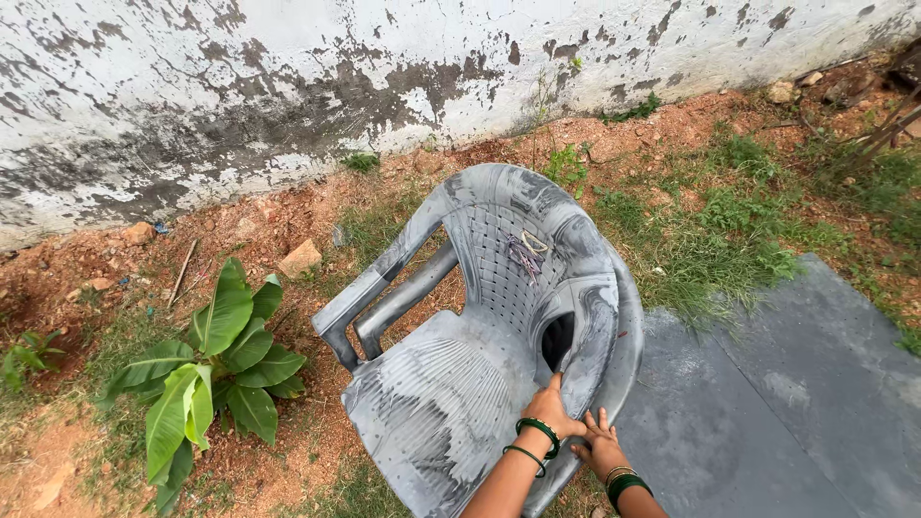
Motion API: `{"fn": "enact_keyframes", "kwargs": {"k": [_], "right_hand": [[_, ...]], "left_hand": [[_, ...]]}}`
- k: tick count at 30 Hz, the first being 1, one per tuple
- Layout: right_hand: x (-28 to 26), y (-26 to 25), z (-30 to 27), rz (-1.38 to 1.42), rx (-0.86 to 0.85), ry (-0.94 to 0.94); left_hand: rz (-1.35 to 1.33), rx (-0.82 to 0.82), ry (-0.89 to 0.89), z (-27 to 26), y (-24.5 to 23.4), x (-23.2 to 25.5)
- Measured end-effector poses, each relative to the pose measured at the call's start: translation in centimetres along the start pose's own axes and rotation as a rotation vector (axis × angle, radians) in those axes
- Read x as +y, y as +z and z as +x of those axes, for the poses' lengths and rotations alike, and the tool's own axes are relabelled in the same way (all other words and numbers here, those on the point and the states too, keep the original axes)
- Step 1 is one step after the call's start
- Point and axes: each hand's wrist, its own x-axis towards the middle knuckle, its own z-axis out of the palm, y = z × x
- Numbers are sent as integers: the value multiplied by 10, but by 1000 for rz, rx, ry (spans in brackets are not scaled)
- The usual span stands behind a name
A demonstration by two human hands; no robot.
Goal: The person picks up a gray plastic chair by its seat and backrest, moves it several feet, and sets it down near a table.
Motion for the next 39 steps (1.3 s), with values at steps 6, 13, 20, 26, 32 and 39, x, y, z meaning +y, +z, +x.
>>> {"fn": "enact_keyframes", "kwargs": {"k": [6, 13, 20, 26, 32, 39], "right_hand": [[0, 2, -1, -22, -33, 12], [7, -16, 27, -90, 15, 16], [-29, -40, 65, 970, 534, -229], [-71, -187, 37, 1846, 363, -282], [-108, -235, 14, 1316, 469, -545], [-113, -222, 28, 1332, 582, -502]], "left_hand": [[-29, 16, 36, -16, -2, 0], [-28, 85, 38, -60, -54, 22], [-47, 150, 117, -89, -58, 14], [2, 114, 69, -103, -42, 23], [23, 114, 36, -103, -37, 24], [38, 122, 5, -99, -30, 19]]}}
